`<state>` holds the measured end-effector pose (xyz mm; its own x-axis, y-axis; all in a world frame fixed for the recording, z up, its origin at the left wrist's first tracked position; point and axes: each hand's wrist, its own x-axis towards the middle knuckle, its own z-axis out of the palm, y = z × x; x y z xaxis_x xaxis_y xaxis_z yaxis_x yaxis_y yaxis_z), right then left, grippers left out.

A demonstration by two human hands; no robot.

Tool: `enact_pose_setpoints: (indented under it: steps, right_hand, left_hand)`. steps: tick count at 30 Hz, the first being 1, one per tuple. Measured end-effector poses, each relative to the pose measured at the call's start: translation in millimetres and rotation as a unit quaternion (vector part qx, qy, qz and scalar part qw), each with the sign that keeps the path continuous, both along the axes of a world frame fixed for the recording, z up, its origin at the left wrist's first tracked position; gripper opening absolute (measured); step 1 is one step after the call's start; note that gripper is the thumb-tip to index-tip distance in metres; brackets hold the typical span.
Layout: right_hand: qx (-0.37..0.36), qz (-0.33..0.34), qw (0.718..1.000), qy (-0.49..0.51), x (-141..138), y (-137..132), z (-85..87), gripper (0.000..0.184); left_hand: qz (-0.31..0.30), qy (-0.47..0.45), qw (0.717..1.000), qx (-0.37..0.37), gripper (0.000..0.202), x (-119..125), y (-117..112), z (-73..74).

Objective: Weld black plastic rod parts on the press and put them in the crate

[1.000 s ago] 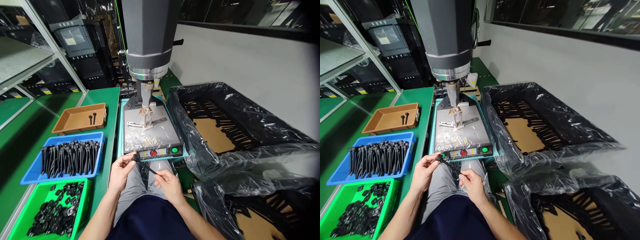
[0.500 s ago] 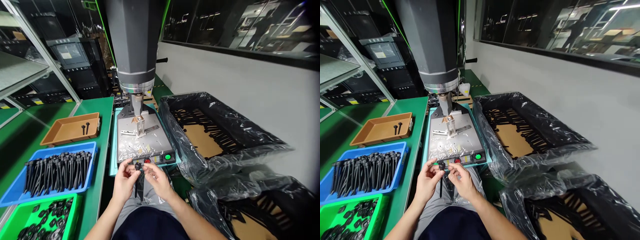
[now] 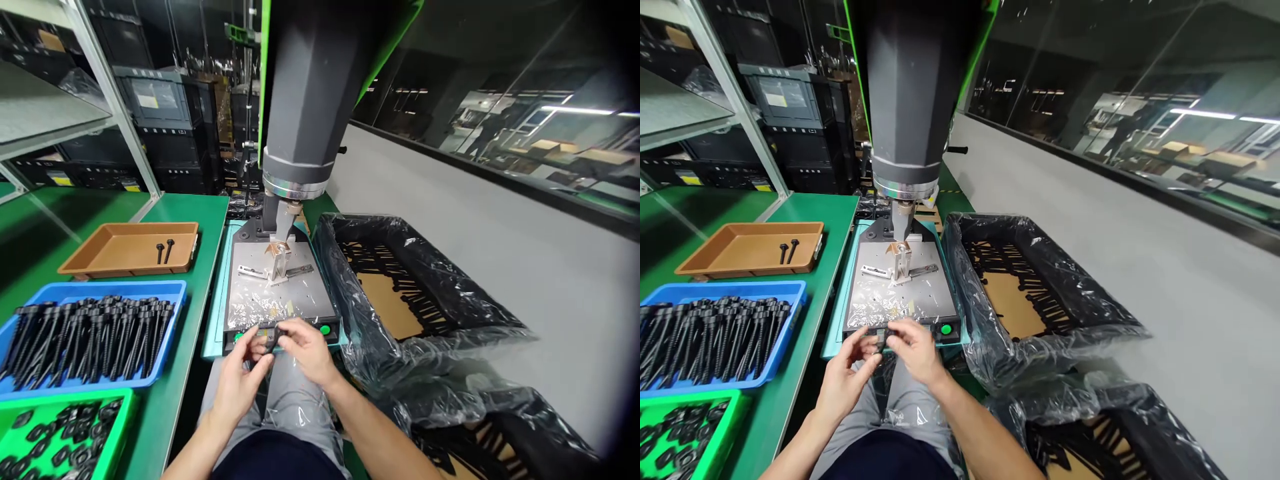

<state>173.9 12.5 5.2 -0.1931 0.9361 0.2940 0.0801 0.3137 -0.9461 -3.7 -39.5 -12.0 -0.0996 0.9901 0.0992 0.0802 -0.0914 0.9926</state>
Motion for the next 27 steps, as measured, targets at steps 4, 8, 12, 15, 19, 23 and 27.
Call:
enact_pose_setpoints:
  steps: [4,8,12,15,19,23,27]
  right_hand:
    - [0.059,-0.137,0.989,0.007,16,61,9.0,0.027]
    - [0.118,-0.2,0.971,-0.054,23,129,18.5,0.031]
    - [0.144,-0.195,0.965,-0.099,13,177,17.3,0.032]
    - [0.129,-0.184,0.964,-0.142,5,197,12.3,0.028]
    - [0.112,-0.192,0.954,-0.203,-2,212,8.5,0.022]
    - [0.086,-0.225,0.935,-0.26,-7,220,10.6,0.019]
    - [0.127,-0.191,0.925,-0.304,-6,220,14.0,0.02]
  left_hand:
    - [0.049,-0.004,0.999,-0.024,0.054,-18,-4,-11.2]
    - [0.06,-0.027,0.995,-0.077,0.053,-30,-14,-30.0]
    - [0.043,0.001,0.994,-0.1,0.054,-31,-28,-45.3]
    - [0.037,0.013,0.994,-0.104,0.053,-30,-35,-54.5]
    - [0.028,0.017,0.993,-0.115,0.049,-33,-37,-66.3]
    - [0.019,0.018,0.992,-0.122,0.046,-37,-35,-78.5]
    - [0.012,0.015,0.991,-0.133,0.047,-39,-33,-89.7]
